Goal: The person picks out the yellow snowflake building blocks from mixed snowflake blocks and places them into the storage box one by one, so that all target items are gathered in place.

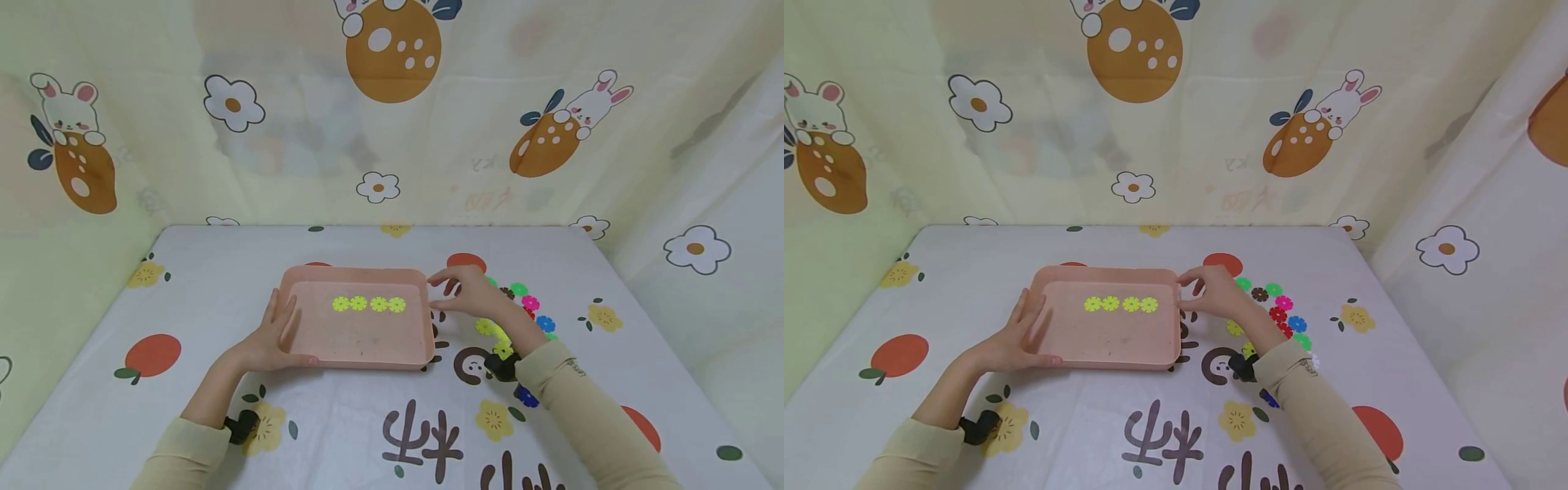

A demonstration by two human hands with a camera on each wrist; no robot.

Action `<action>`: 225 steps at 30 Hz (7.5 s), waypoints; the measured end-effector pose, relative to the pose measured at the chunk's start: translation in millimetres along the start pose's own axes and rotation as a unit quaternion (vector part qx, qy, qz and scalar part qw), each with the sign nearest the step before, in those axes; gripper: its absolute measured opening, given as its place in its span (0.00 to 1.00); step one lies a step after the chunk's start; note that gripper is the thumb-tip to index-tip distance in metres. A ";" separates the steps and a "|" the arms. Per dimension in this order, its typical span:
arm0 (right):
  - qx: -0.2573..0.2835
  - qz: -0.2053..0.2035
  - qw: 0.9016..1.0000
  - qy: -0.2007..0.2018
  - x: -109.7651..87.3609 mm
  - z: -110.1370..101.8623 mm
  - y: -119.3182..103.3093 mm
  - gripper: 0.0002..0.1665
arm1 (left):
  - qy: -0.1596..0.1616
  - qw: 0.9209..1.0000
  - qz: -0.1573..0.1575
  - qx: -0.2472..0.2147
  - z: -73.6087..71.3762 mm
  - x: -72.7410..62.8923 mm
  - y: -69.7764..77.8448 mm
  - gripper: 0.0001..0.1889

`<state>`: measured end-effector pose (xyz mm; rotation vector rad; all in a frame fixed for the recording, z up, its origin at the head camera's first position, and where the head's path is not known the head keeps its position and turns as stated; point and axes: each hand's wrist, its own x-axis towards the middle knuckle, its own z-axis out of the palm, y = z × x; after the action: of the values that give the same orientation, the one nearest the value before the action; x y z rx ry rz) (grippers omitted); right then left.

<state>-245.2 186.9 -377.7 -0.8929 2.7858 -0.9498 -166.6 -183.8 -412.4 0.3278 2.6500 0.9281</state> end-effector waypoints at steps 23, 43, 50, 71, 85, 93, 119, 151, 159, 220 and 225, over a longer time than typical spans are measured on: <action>-0.015 0.061 0.998 0.004 -50.8 -23.9 22.1 0.25 | 0.004 1.000 0.000 0.012 0.8 1.5 -2.4 0.65; -0.060 0.110 0.991 -0.048 -65.6 -17.5 50.1 0.25 | 0.005 1.000 -0.006 0.009 0.7 1.2 -1.9 0.65; -0.065 0.146 0.984 -0.077 -66.1 -15.7 57.4 0.26 | 0.006 1.000 -0.005 0.009 1.4 1.9 -2.3 0.65; -0.147 0.153 0.972 -0.101 -56.1 -13.1 51.5 0.19 | 0.005 1.000 0.003 0.007 0.9 -0.1 -0.7 0.64; -0.150 0.184 0.966 -0.101 -56.1 -8.1 48.2 0.18 | 0.006 1.000 0.002 0.007 0.7 0.1 -0.8 0.65; -0.136 0.192 0.967 -0.094 -58.4 -7.9 46.2 0.17 | 0.004 1.000 0.002 0.005 0.6 -0.4 -1.5 0.65; -0.068 0.127 0.989 -0.033 -59.5 -10.1 22.1 0.17 | 0.008 1.000 0.006 0.007 1.6 0.5 -1.1 0.65; -0.016 0.073 0.997 -0.021 -15.5 39.9 -36.5 0.17 | 0.006 1.000 0.003 0.007 1.8 0.8 -0.9 0.65; -0.016 0.080 0.996 -0.031 3.9 58.4 -54.4 0.19 | 0.008 1.000 0.009 0.008 2.7 1.5 -2.5 0.64; -0.131 0.113 0.981 -0.083 74.8 119.4 -101.0 0.13 | 0.005 1.000 0.014 0.006 0.5 0.2 -1.6 0.63; -0.124 0.117 0.982 -0.082 74.2 119.3 -100.6 0.16 | 0.006 1.000 0.014 0.008 0.7 -0.1 -1.7 0.63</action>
<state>-227.5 17.6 -407.0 -0.6137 2.8214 -0.4797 -166.5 -184.7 -413.9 0.3639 2.6724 0.9202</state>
